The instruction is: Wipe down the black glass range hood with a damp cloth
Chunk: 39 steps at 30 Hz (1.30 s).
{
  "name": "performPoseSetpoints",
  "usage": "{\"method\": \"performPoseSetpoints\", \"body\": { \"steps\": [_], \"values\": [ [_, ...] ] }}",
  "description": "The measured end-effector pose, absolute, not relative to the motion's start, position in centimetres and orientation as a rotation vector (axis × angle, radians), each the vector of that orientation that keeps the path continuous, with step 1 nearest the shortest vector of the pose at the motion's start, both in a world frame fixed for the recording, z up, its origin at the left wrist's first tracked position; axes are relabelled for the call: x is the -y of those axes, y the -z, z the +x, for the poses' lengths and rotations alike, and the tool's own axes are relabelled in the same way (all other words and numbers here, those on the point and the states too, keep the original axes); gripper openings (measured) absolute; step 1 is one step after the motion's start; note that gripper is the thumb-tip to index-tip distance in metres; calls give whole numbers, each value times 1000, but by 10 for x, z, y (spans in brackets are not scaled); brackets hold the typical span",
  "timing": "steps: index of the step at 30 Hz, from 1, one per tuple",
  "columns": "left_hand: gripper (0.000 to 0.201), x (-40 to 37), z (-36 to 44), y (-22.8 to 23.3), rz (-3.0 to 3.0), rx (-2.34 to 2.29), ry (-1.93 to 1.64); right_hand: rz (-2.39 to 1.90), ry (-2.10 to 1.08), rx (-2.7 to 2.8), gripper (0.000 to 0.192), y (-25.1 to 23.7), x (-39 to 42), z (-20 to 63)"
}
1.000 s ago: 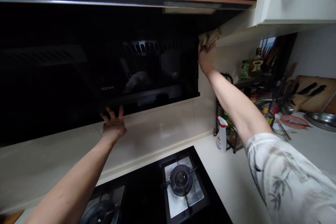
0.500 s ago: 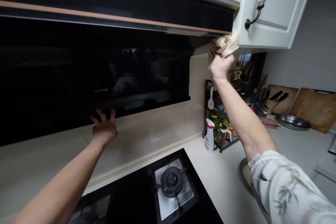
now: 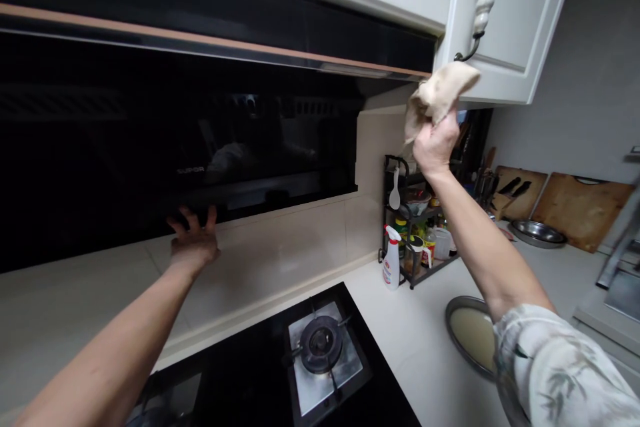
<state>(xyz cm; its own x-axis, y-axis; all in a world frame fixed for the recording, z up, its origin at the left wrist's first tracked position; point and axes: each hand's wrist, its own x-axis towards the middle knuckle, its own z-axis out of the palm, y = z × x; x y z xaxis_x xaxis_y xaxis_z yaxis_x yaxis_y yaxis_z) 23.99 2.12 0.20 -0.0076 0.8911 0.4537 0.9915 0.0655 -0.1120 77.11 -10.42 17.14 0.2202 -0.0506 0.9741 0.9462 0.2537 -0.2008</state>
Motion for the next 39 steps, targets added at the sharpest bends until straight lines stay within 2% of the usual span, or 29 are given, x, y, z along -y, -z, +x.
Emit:
{"method": "performPoseSetpoints", "body": {
  "steps": [7, 12, 18, 22, 29, 34, 39],
  "values": [
    [91, -21, 241, -1, -1868, 1950, 352, -1375, 1074, 1340, 47, -173, 116, 778],
    [98, -21, 239, -3, -1894, 1957, 338, -1435, 1214, 1493, 52, -184, 122, 779],
    [90, -25, 236, -1, -1906, 1915, 368, -1465, 1438, 1463, 57, -195, 146, 786],
    [98, -30, 232, 5, -1910, 1880, 377, -1490, 1449, 1428, 61, -201, 145, 787],
    [90, -27, 235, 2, -1914, 1903, 397, -1611, 1387, 1315, 64, -188, 142, 779],
    [88, -24, 237, -2, -1931, 1911, 408, -1690, 1371, 1225, 61, -215, 153, 771],
    [85, -23, 238, -2, -1930, 1934, 403, -1804, 1355, 1242, 53, -204, 165, 768]
  ]
}}
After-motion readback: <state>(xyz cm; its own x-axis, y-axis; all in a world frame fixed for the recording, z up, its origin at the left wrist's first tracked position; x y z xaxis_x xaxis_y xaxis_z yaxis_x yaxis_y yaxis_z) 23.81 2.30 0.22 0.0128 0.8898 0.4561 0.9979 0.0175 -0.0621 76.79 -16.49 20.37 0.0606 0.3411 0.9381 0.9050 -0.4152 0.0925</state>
